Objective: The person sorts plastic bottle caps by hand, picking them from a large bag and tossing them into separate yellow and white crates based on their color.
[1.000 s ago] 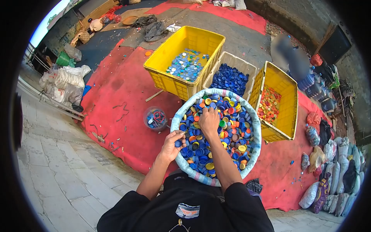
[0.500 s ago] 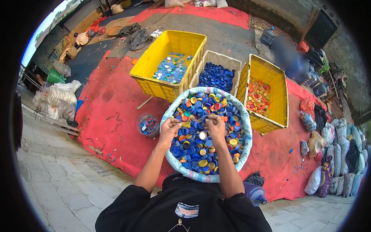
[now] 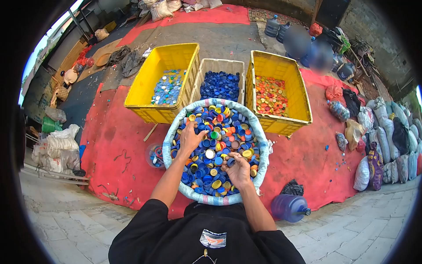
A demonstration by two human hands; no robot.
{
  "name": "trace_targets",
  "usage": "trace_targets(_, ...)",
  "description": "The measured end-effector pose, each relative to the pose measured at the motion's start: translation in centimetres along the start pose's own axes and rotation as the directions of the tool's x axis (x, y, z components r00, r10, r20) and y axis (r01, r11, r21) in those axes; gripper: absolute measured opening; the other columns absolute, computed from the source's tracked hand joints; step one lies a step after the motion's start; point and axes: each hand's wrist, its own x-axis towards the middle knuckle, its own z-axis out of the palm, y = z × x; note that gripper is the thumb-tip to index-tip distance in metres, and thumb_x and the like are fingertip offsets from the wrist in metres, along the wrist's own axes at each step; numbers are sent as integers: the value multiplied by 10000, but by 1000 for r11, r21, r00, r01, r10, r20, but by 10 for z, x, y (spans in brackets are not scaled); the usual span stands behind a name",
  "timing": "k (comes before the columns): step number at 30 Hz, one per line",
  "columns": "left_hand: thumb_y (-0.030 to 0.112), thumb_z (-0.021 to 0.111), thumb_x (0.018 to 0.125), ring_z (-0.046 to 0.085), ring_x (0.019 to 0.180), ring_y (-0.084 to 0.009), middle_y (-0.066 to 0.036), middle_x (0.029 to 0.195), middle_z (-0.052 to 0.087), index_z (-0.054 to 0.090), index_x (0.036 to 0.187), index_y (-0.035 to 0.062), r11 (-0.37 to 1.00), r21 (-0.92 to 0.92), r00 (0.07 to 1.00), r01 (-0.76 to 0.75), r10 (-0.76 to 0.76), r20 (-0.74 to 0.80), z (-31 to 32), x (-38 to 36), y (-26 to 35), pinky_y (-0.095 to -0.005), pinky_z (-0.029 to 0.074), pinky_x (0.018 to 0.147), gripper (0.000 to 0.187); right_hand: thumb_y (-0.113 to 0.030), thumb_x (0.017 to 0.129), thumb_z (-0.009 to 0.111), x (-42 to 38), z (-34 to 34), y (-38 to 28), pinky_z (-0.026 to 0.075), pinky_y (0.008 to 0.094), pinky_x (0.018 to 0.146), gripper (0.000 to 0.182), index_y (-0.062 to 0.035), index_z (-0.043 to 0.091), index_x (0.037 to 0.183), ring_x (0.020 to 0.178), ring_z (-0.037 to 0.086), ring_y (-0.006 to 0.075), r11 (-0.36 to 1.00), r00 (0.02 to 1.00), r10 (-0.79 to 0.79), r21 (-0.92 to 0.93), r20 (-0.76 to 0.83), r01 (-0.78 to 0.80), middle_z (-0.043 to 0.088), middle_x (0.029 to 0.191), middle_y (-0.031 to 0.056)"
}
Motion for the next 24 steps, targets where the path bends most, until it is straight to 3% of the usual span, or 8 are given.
trace_targets(9,368,752,798,639,950,-358,-173,1031,651,576,1114,-2,990,-17,990,138,-139,-35,14,9,2,-450,503,805,517,-289,873,600,-5,2,13,474,348,760,196,-102,555,911,832,563,198,989,998,43,-136,-44,-49,564,889,50)
trace_targets(12,302,716,833,641,828,-263,-113,961,644,594,1113,17,983,-172,984,63,-89,-151,23,6,-18,-391,514,669,417,-297,895,605,-3,10,14,475,342,745,194,-119,534,866,787,555,179,988,997,49,-143,-66,-58,543,831,27)
trace_targets(14,277,654,869,585,713,-177,-65,917,625,597,1120,30,556,-740,920,379,-315,233,-12,-3,-3,-313,466,565,356,-304,907,607,4,11,13,475,331,705,210,-130,514,836,743,540,158,971,997,43,-233,-60,-56,517,785,8)
trace_targets(16,288,556,919,460,582,-80,-17,862,559,598,1114,56,-73,-859,819,507,-269,507,-39,-12,0,-215,345,444,307,-275,908,633,13,19,13,456,295,621,217,-129,505,813,652,506,118,940,998,28,-338,-59,-46,487,718,-17)
trace_targets(17,337,518,930,497,618,-102,-33,886,568,591,1069,44,-181,-860,826,478,-239,510,-50,-21,-3,-222,376,465,333,-243,902,658,18,25,13,437,264,558,217,-123,506,805,582,479,90,917,998,12,-398,-62,-36,470,674,-33)
trace_targets(20,383,488,946,550,699,-137,-57,933,611,580,973,59,-290,-865,848,409,-230,478,-77,-42,-9,-242,422,523,337,-177,870,712,48,37,23,370,201,481,171,-57,595,901,529,445,31,578,989,-137,-807,49,120,540,654,-40)
trace_targets(23,325,520,955,592,742,-157,-69,940,640,584,973,81,-348,-858,827,377,-291,481,-94,-63,-16,-263,471,572,253,-161,789,745,71,60,27,456,296,601,285,15,636,985,636,585,143,30,955,-175,-968,240,249,634,698,54)
trace_targets(24,307,533,953,600,754,-162,-68,944,641,583,970,87,-355,-856,822,377,-298,486,-97,-70,-19,-272,480,584,226,-152,775,735,82,64,32,488,346,656,294,5,640,1005,690,642,208,-52,950,-156,-962,272,267,670,736,98)
